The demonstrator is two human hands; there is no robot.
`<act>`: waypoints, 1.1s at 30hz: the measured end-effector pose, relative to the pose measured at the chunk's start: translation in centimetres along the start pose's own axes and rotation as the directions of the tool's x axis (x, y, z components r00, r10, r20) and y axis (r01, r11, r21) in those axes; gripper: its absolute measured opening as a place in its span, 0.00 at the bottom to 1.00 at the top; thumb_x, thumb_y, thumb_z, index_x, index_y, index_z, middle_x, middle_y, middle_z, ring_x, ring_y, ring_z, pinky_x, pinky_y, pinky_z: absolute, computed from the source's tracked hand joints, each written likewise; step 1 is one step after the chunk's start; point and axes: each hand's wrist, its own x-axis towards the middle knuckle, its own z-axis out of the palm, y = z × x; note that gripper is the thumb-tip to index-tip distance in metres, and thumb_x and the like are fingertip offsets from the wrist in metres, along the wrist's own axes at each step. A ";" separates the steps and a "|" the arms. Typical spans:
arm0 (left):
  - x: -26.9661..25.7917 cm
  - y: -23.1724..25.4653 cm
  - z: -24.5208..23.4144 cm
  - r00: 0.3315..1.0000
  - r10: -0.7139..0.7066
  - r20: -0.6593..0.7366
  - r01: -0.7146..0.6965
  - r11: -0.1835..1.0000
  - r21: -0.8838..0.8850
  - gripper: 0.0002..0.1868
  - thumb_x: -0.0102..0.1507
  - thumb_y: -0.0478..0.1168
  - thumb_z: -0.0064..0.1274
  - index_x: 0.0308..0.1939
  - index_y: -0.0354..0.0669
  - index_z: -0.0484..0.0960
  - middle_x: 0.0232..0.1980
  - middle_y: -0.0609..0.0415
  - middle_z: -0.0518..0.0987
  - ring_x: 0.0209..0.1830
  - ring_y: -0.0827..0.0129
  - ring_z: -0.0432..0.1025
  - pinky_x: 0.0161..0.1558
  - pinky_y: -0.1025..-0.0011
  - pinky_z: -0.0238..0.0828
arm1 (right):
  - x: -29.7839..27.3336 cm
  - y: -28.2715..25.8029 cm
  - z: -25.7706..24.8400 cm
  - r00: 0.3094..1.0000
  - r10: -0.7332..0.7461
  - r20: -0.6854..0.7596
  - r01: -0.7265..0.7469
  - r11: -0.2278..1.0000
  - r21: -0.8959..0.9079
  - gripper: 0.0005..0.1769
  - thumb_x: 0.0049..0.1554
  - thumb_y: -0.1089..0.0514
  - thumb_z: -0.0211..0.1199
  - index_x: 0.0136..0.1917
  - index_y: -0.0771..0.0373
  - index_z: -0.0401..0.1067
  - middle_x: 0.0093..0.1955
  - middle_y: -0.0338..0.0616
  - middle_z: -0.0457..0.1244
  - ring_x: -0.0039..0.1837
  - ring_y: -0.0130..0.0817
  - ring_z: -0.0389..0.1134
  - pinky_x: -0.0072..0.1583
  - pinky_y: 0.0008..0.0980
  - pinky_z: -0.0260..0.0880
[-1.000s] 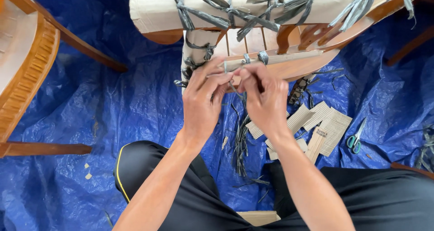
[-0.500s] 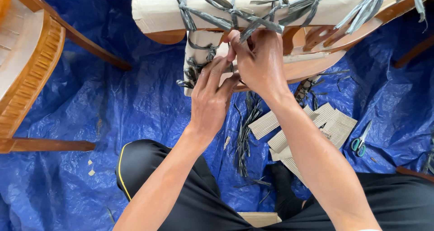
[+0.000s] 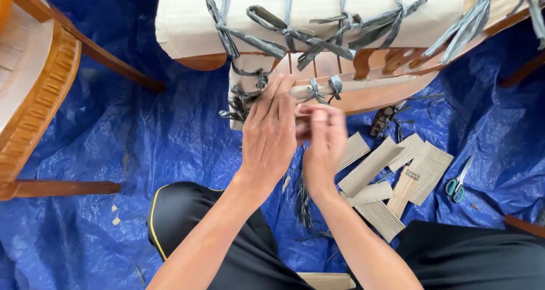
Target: Protecting furniture parts with cardboard and plastic ties.
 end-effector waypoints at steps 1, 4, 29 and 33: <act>-0.3 0.0 0.0 1.000 0.010 0.028 -0.011 1.000 0.028 0.08 0.67 0.30 0.48 0.50 0.36 0.71 0.70 0.44 0.74 0.76 0.53 0.65 0.69 0.57 0.65 | -0.2 1.4 0.2 0.988 0.154 0.009 -0.154 0.985 0.080 0.09 0.70 0.56 0.53 0.57 0.64 0.67 0.48 0.39 0.64 0.49 0.23 0.65 0.49 0.22 0.67; 0.2 0.3 -0.3 0.999 0.010 0.049 -0.012 0.999 0.038 0.16 0.67 0.31 0.46 0.59 0.29 0.71 0.69 0.43 0.72 0.74 0.52 0.65 0.70 0.56 0.62 | 1.6 5.7 0.0 0.916 0.394 0.078 -0.401 0.889 0.221 0.11 0.66 0.58 0.57 0.60 0.63 0.65 0.55 0.41 0.65 0.56 0.27 0.67 0.56 0.28 0.71; -0.8 0.8 -2.3 0.989 0.008 -0.145 -0.038 0.977 -0.209 0.05 0.67 0.33 0.58 0.47 0.38 0.80 0.57 0.50 0.77 0.56 0.52 0.73 0.57 0.58 0.72 | -0.4 1.3 0.2 0.986 -0.006 0.166 0.089 0.862 -0.499 0.09 0.65 0.60 0.57 0.49 0.69 0.74 0.34 0.43 0.64 0.40 0.18 0.58 0.41 0.25 0.65; -2.3 1.6 -1.2 0.938 -0.335 -0.091 0.253 0.840 -0.481 0.04 0.67 0.34 0.60 0.41 0.37 0.82 0.48 0.52 0.80 0.44 0.63 0.75 0.45 0.68 0.73 | -1.6 -0.5 0.1 0.984 0.038 0.173 0.057 0.858 -0.511 0.08 0.64 0.62 0.56 0.53 0.65 0.75 0.37 0.46 0.68 0.39 0.19 0.63 0.39 0.25 0.65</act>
